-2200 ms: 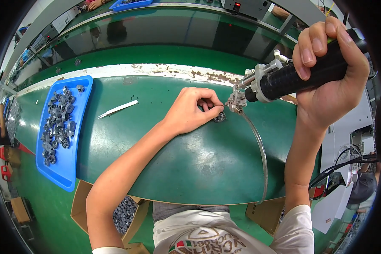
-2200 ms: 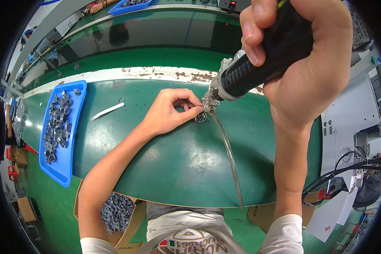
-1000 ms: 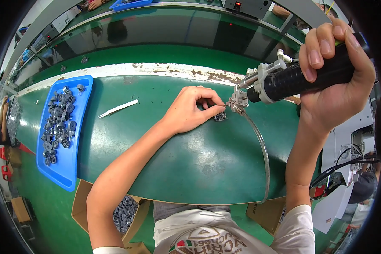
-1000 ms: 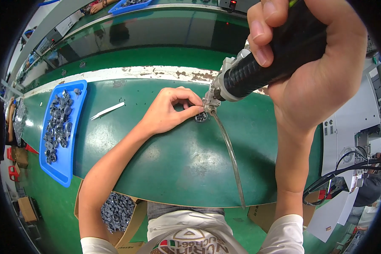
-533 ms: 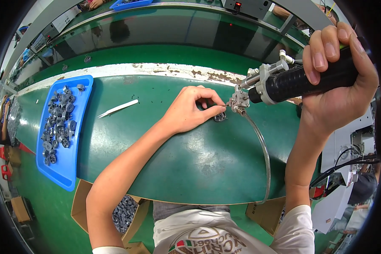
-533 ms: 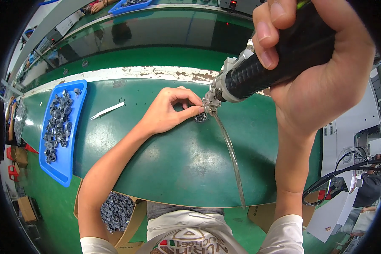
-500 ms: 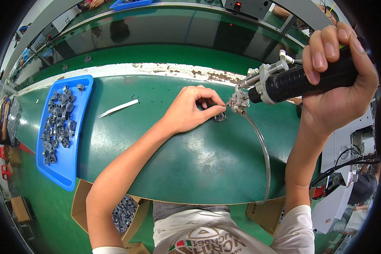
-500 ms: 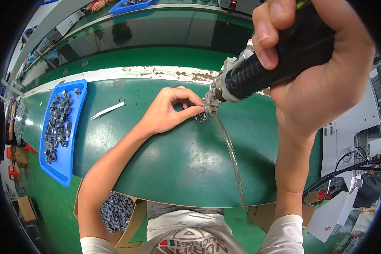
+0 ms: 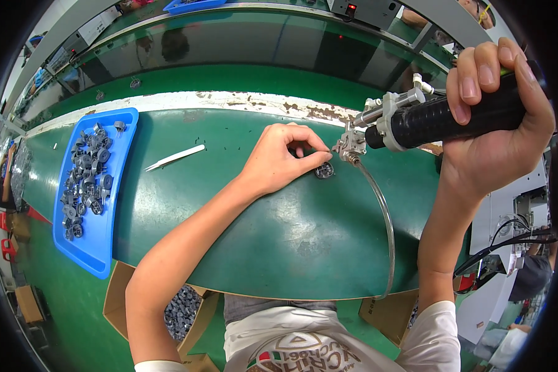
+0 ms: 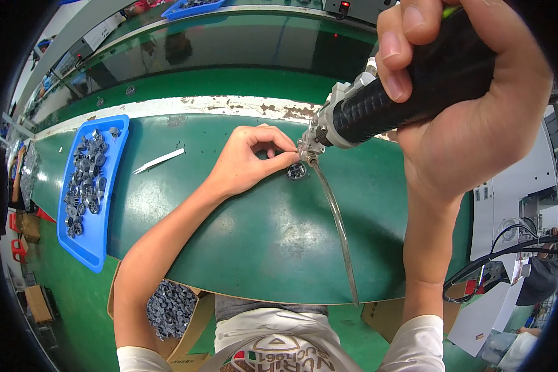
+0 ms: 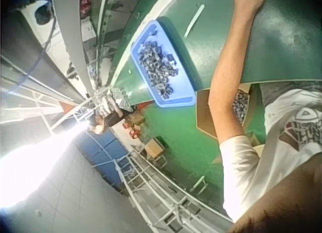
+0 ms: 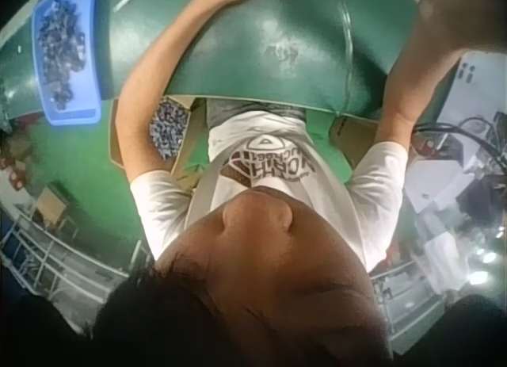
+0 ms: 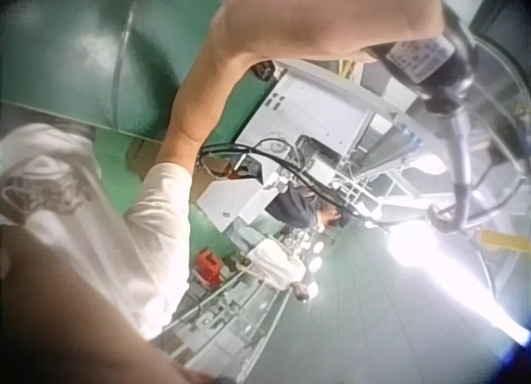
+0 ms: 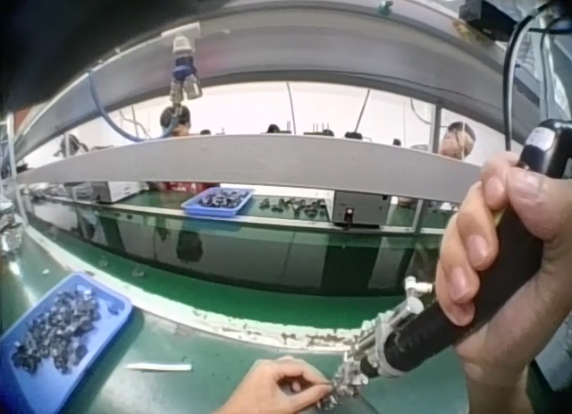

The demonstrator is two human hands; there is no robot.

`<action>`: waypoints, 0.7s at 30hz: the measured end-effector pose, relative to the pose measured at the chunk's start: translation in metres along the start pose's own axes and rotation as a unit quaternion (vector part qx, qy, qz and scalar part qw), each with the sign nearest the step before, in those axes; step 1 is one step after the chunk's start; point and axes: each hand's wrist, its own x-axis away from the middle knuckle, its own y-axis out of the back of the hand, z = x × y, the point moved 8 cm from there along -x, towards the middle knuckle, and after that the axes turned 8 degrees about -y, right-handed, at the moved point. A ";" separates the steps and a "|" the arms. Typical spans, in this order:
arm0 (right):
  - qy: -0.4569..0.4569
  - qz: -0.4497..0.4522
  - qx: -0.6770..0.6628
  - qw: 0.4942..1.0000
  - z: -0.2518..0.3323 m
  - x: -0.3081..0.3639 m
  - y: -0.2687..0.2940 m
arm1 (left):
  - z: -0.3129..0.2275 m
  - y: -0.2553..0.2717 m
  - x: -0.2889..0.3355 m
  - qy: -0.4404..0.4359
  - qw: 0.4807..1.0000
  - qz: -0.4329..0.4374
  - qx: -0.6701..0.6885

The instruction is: The person assembles small electronic or plastic components by hand on a production line, using an electric screwdriver to join the parts.

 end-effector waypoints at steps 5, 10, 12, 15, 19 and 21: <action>-0.007 0.000 -0.033 0.999 -0.001 0.000 0.000 | 0.000 0.001 0.000 0.011 1.000 -0.014 0.015; 0.036 -0.003 0.032 0.999 0.003 0.001 -0.002 | 0.001 0.002 0.000 0.014 1.000 -0.020 0.002; 0.035 -0.002 0.030 0.999 0.003 0.000 0.000 | 0.001 0.003 0.000 0.014 1.000 -0.020 -0.004; 0.013 -0.006 0.004 1.000 0.001 -0.001 0.002 | 0.001 0.003 0.000 0.014 1.000 -0.021 -0.003; -0.012 -0.011 -0.025 1.000 -0.003 -0.001 0.006 | 0.002 0.001 -0.001 0.011 1.000 -0.008 0.000; -0.009 -0.005 -0.020 1.000 -0.004 -0.002 0.005 | 0.000 0.003 -0.002 -0.014 1.000 -0.014 0.012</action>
